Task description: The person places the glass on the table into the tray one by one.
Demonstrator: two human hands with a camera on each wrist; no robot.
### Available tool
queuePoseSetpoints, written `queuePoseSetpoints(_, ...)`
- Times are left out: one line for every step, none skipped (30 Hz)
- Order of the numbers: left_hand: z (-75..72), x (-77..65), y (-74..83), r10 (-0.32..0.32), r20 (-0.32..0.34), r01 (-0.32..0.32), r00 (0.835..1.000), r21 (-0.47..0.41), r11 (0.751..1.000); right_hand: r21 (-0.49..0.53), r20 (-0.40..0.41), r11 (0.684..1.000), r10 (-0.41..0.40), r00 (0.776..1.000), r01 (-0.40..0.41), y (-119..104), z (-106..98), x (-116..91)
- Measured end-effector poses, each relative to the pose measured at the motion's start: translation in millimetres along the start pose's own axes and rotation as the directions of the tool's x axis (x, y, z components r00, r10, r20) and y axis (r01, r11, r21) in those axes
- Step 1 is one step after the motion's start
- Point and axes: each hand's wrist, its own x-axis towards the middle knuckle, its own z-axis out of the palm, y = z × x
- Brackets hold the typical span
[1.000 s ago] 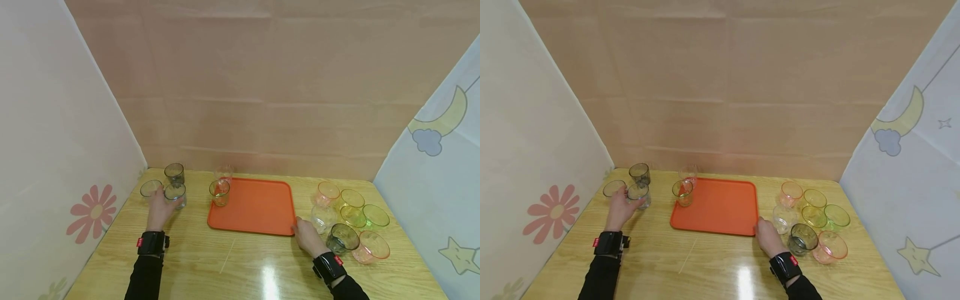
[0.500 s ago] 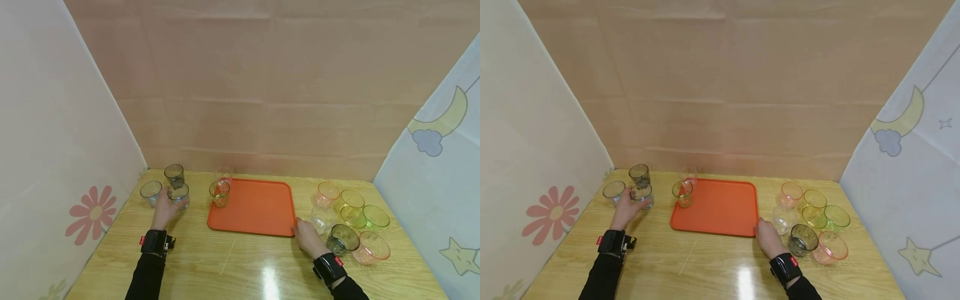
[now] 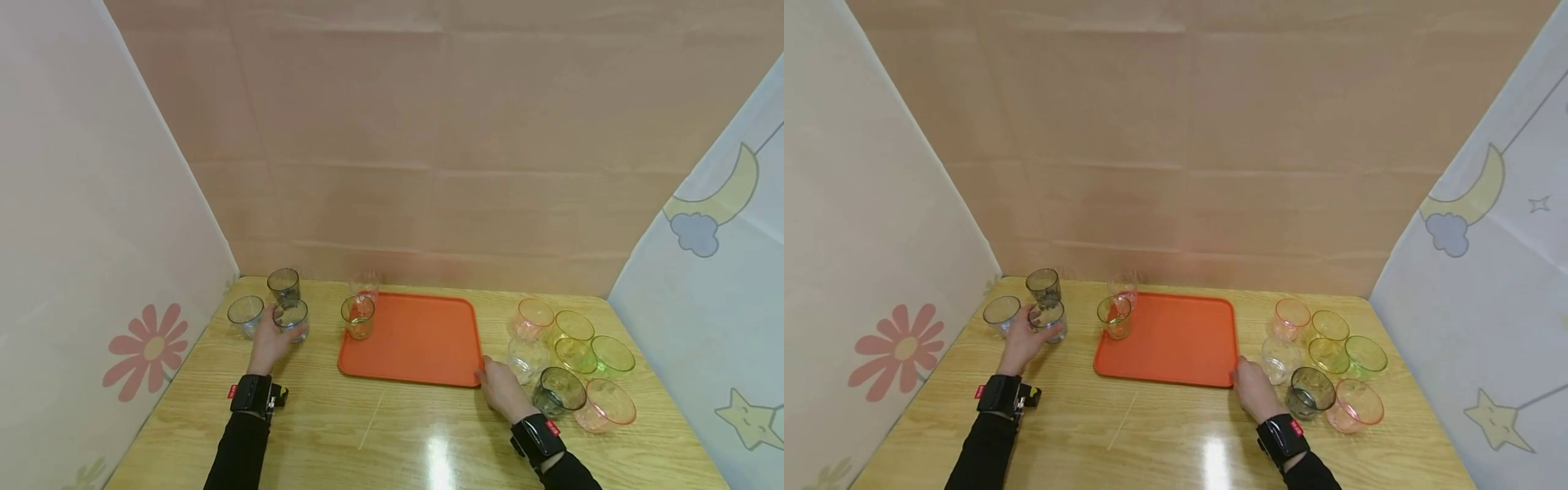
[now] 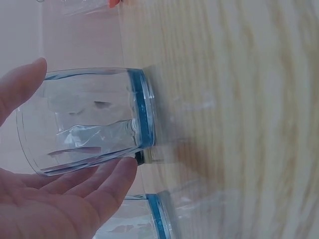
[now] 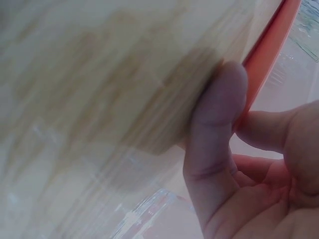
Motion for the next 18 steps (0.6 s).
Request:
queuePoseSetpoints(0.1,0.2,-0.4,0.001,0.000,-0.001,1.000,0.001,1.000,0.000,0.000,1.000,-0.001,1.000,0.001,0.2,0.1,0.0)
queuePoseSetpoints(0.2,0.4,-0.6,0.001,-0.002,-0.001,1.000,-0.003,1.000,0.001,0.000,1.000,-0.001,1.000,0.001,0.2,0.1,0.0)
queuePoseSetpoints(0.4,0.3,-0.6,0.002,-0.004,-0.002,1.000,-0.008,1.000,0.000,0.000,1.000,-0.002,1.000,0.002,0.6,0.5,0.1)
queuePoseSetpoints(0.6,0.5,-0.8,0.001,-0.006,-0.002,1.000,-0.017,1.000,0.000,0.001,1.000,-0.002,1.000,0.002,0.7,0.6,0.1)
queuePoseSetpoints(0.7,0.6,-1.1,0.001,-0.009,-0.001,1.000,-0.025,1.000,-0.001,0.002,1.000,-0.001,1.000,0.001,0.9,1.0,0.2)
queuePoseSetpoints(0.9,0.5,-1.4,0.000,-0.010,0.000,1.000,-0.030,1.000,-0.001,0.002,1.000,0.001,1.000,-0.001,1.1,1.3,0.1)
queuePoseSetpoints(1.1,0.5,-1.6,-0.001,-0.012,0.001,1.000,-0.039,0.999,-0.001,0.002,1.000,0.003,1.000,-0.003,1.1,1.4,0.1)
queuePoseSetpoints(1.3,0.4,-1.7,-0.004,-0.014,0.003,1.000,-0.045,0.999,-0.001,0.003,1.000,0.005,1.000,-0.005,1.1,1.5,0.1)
queuePoseSetpoints(1.4,0.2,-1.9,-0.007,-0.014,0.006,1.000,-0.048,0.999,-0.001,0.006,1.000,0.006,1.000,-0.006,1.1,1.6,0.1)
queuePoseSetpoints(1.5,0.0,-2.1,-0.009,-0.014,0.008,1.000,-0.048,0.999,0.000,0.008,1.000,0.008,1.000,-0.008,0.9,1.4,0.2)
queuePoseSetpoints(1.6,-0.3,-2.1,-0.011,-0.014,0.010,1.000,-0.046,0.999,0.000,0.008,1.000,0.009,1.000,-0.009,0.8,1.3,0.2)
queuePoseSetpoints(1.7,-0.7,-1.9,-0.012,-0.013,0.012,1.000,-0.048,0.999,0.000,0.010,1.000,0.009,1.000,-0.009,0.7,1.1,0.2)
queuePoseSetpoints(1.7,-0.9,-1.7,-0.015,-0.012,0.014,1.000,-0.054,0.998,0.002,0.012,1.000,0.011,1.000,-0.011,0.7,1.0,0.3)
queuePoseSetpoints(1.7,-1.1,-1.5,-0.018,-0.011,0.017,1.000,-0.057,0.998,0.002,0.012,1.000,0.011,1.000,-0.011,0.8,1.1,0.4)
queuePoseSetpoints(1.7,-1.3,-1.3,-0.022,-0.009,0.022,1.000,-0.061,0.998,0.004,0.013,1.000,0.011,1.000,-0.011,0.8,0.9,0.5)
queuePoseSetpoints(1.7,-1.6,-1.0,-0.028,-0.007,0.028,1.000,-0.066,0.997,0.005,0.012,1.000,0.011,1.000,-0.011,0.9,0.9,0.6)
queuePoseSetpoints(1.8,-1.8,-0.6,-0.034,-0.004,0.034,0.999,-0.074,0.997,0.006,0.010,1.000,0.010,1.000,-0.010,0.9,0.9,0.7)
queuePoseSetpoints(1.8,-2.2,-0.2,-0.042,-0.003,0.041,0.999,-0.082,0.996,0.007,0.009,1.000,0.008,1.000,-0.008,0.9,0.9,0.8)
